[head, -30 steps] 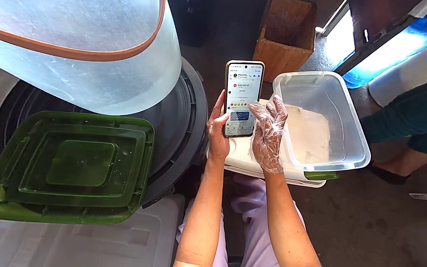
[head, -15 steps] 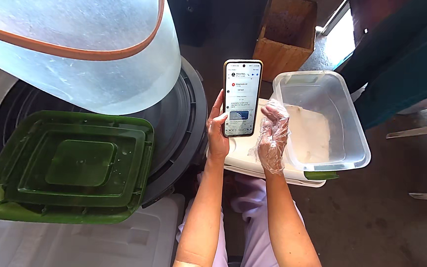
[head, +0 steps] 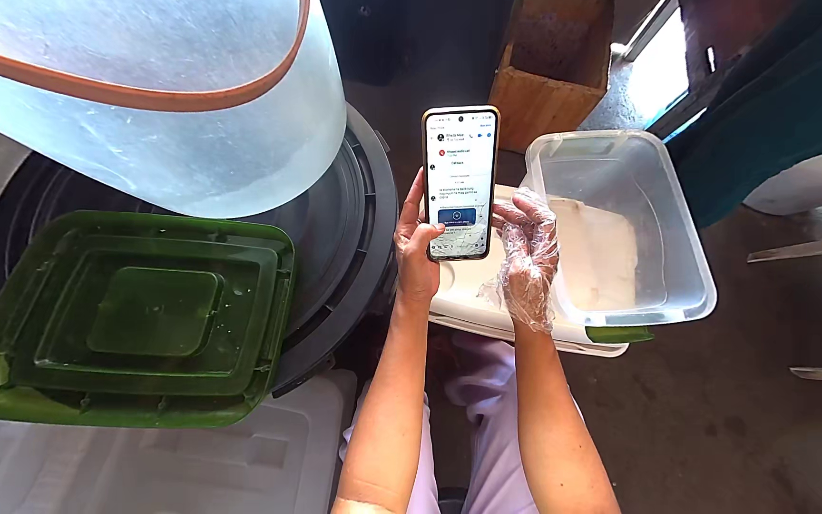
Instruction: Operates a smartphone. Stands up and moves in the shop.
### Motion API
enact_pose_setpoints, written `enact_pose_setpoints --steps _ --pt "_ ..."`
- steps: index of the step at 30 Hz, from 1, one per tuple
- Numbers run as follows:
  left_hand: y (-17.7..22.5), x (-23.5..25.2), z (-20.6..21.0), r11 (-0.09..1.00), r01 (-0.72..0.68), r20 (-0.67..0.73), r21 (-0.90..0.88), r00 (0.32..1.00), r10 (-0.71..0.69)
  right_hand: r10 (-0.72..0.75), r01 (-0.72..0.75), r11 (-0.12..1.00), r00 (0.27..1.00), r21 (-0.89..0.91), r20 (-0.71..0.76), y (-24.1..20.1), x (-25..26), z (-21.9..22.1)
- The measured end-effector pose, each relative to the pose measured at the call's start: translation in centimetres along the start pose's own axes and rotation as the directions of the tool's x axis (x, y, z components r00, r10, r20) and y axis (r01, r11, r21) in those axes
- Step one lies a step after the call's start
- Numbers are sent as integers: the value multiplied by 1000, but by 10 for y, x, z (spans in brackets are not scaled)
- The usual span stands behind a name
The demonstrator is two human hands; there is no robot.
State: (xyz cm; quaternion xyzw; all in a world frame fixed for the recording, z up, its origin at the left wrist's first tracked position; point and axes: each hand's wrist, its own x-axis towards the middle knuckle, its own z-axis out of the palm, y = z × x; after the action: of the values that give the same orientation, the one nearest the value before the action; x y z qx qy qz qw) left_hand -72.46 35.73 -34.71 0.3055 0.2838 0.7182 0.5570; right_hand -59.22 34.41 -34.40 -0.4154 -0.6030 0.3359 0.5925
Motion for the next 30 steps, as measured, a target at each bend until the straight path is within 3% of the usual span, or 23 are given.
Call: enact_pose_setpoints --steps 21,30 --pt "-3 2 8 995 -52 -120 86 991 63 -36 35 999 999 -13 -30 2 5 1" --pt "-3 1 0 999 -35 -35 28 999 36 -59 59 998 998 -37 6 1 0 -1"
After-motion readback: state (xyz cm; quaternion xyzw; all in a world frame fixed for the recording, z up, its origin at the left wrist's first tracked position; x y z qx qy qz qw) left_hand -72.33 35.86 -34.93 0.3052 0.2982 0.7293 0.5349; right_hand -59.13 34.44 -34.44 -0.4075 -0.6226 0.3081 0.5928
